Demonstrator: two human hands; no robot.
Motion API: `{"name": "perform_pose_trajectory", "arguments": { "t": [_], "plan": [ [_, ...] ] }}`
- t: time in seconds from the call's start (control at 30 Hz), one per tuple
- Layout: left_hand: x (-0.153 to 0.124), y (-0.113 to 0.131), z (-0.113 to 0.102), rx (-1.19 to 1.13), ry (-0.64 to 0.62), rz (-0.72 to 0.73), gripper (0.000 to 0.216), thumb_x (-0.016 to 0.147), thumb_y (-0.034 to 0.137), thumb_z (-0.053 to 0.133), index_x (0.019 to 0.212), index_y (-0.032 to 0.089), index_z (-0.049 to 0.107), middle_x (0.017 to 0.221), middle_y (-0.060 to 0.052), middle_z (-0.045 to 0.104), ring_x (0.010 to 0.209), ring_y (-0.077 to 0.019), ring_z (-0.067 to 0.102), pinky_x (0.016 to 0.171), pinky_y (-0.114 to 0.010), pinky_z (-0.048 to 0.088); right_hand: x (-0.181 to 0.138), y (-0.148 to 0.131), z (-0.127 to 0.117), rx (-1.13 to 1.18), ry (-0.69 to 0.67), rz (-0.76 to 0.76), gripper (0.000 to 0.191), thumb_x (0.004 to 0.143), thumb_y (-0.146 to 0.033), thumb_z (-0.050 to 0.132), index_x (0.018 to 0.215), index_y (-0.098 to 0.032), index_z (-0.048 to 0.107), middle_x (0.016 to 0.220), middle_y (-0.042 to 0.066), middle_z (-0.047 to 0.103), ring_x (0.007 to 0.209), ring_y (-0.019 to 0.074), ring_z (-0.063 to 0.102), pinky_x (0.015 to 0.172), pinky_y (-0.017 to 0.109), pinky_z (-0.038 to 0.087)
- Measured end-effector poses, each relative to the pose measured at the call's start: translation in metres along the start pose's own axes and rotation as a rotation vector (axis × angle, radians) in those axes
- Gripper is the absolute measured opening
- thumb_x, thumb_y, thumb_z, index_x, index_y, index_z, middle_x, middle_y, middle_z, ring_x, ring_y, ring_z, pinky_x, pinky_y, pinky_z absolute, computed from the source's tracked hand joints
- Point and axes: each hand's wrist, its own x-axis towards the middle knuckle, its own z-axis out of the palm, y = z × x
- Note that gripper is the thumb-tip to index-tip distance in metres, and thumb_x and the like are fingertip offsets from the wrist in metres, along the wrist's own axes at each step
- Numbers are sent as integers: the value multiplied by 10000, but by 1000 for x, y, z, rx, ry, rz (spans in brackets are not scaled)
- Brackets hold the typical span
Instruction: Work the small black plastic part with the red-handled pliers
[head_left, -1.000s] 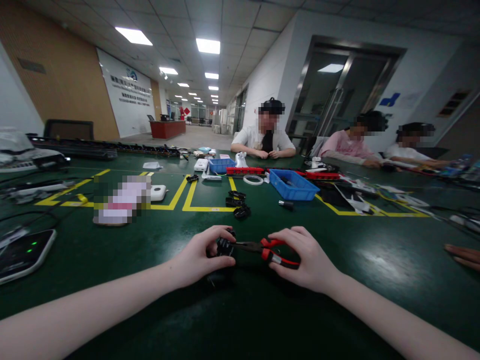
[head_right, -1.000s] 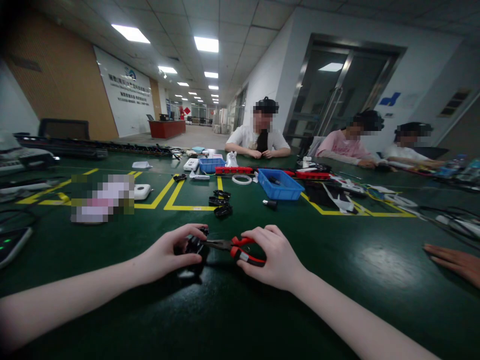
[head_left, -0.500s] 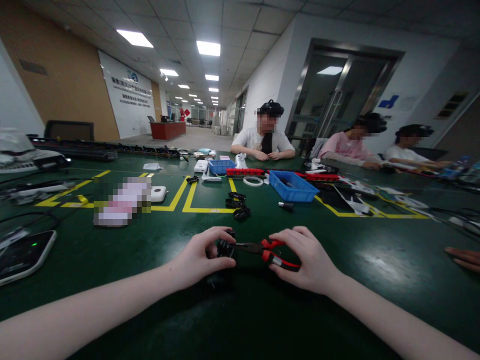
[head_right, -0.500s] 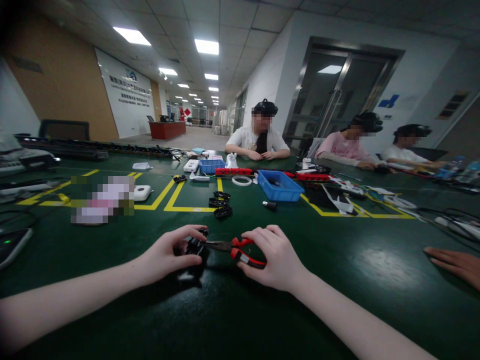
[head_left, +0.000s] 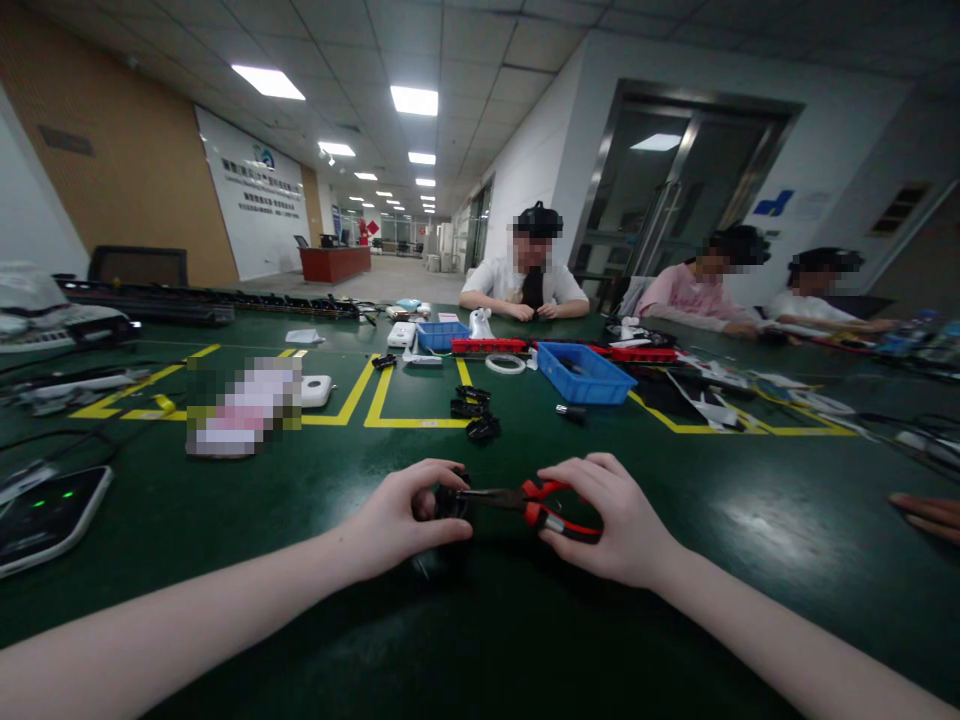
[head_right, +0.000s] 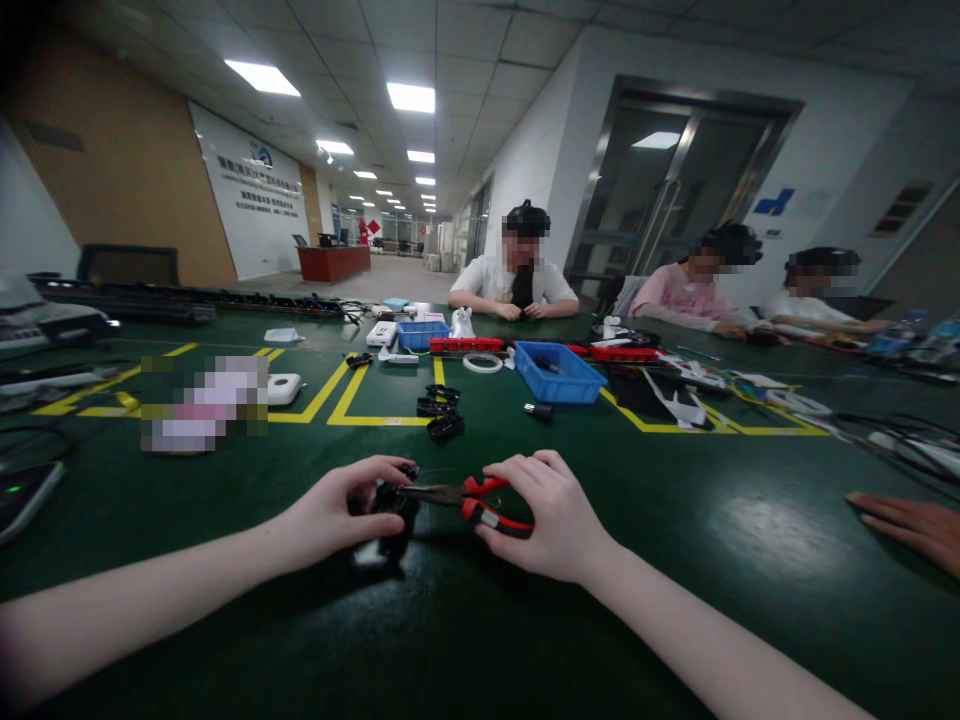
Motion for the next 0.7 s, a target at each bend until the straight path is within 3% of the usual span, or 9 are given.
{"name": "perform_pose_trajectory", "arguments": {
  "t": [0.7],
  "plan": [
    [0,0,-1,43,-4,-7,333,774,318,765,1075,197,688,1398,-80,546,660,-83,476,620,-247,450,-2,1,-1,34,-49,48,386,744,-349,689,1095,-215,602,976,68,719,782,223,635,736,383,466]
  ]
}}
